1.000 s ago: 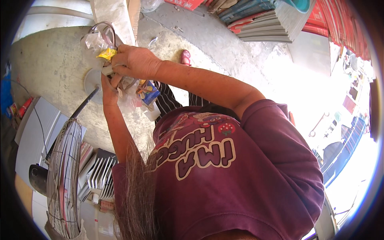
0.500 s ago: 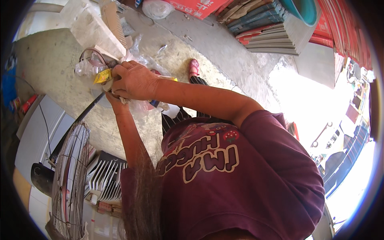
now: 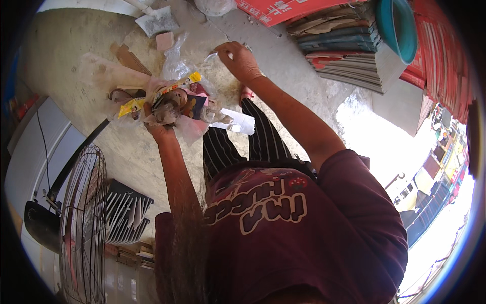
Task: The person collects various scraps including cardboard and plastic into a clear plastic bag by hand and ties it closed.
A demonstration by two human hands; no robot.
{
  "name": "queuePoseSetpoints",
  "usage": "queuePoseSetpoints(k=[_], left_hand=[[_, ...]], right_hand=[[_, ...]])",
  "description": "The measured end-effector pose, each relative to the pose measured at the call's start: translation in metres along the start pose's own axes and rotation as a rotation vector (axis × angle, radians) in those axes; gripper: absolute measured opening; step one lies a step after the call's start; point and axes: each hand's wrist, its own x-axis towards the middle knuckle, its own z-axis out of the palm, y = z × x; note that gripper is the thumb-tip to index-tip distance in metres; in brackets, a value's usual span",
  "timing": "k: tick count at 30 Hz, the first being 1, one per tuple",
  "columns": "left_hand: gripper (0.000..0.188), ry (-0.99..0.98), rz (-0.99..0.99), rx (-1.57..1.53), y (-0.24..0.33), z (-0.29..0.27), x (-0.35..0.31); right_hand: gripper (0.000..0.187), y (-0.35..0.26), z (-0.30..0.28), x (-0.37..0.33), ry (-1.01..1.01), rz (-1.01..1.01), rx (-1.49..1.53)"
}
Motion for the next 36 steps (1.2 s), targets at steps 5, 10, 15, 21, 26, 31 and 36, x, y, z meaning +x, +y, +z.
queuePoseSetpoints(k=[5, 10, 15, 21, 26, 31, 36], left_hand=[[0.050, 0.189, -0.041, -0.046, -0.018, -0.020, 0.000], [0.055, -0.179, -0.103, -0.189, -0.022, -0.038, 0.006], [0.049, 0.214, -0.104, -0.180, -0.045, -0.050, 0.012], [0.053, -0.136, -0.145, -0.264, -0.052, -0.052, 0.024], [0.055, -0.189, -0.178, -0.369, -0.071, -0.095, 0.037], [0.055, -0.126, -0.131, -0.442, -0.066, -0.082, 0.038], [0.056, -0.179, -0.104, -0.597, -0.078, -0.091, 0.052]], right_hand=[[0.025, 0.080, 0.029, -0.012, -0.295, 0.357, -0.159], [0.025, 0.123, 0.064, -0.024, -0.446, 0.537, -0.340], [0.028, 0.142, 0.094, -0.030, -0.559, 0.628, -0.373], [0.031, 0.155, 0.112, -0.020, -0.614, 0.548, -0.345], [0.031, 0.164, 0.114, 0.008, -0.587, 0.464, -0.443], [0.032, 0.171, 0.108, 0.034, -0.562, 0.389, -0.519], [0.030, 0.171, 0.120, 0.061, -0.517, 0.261, -0.555]])
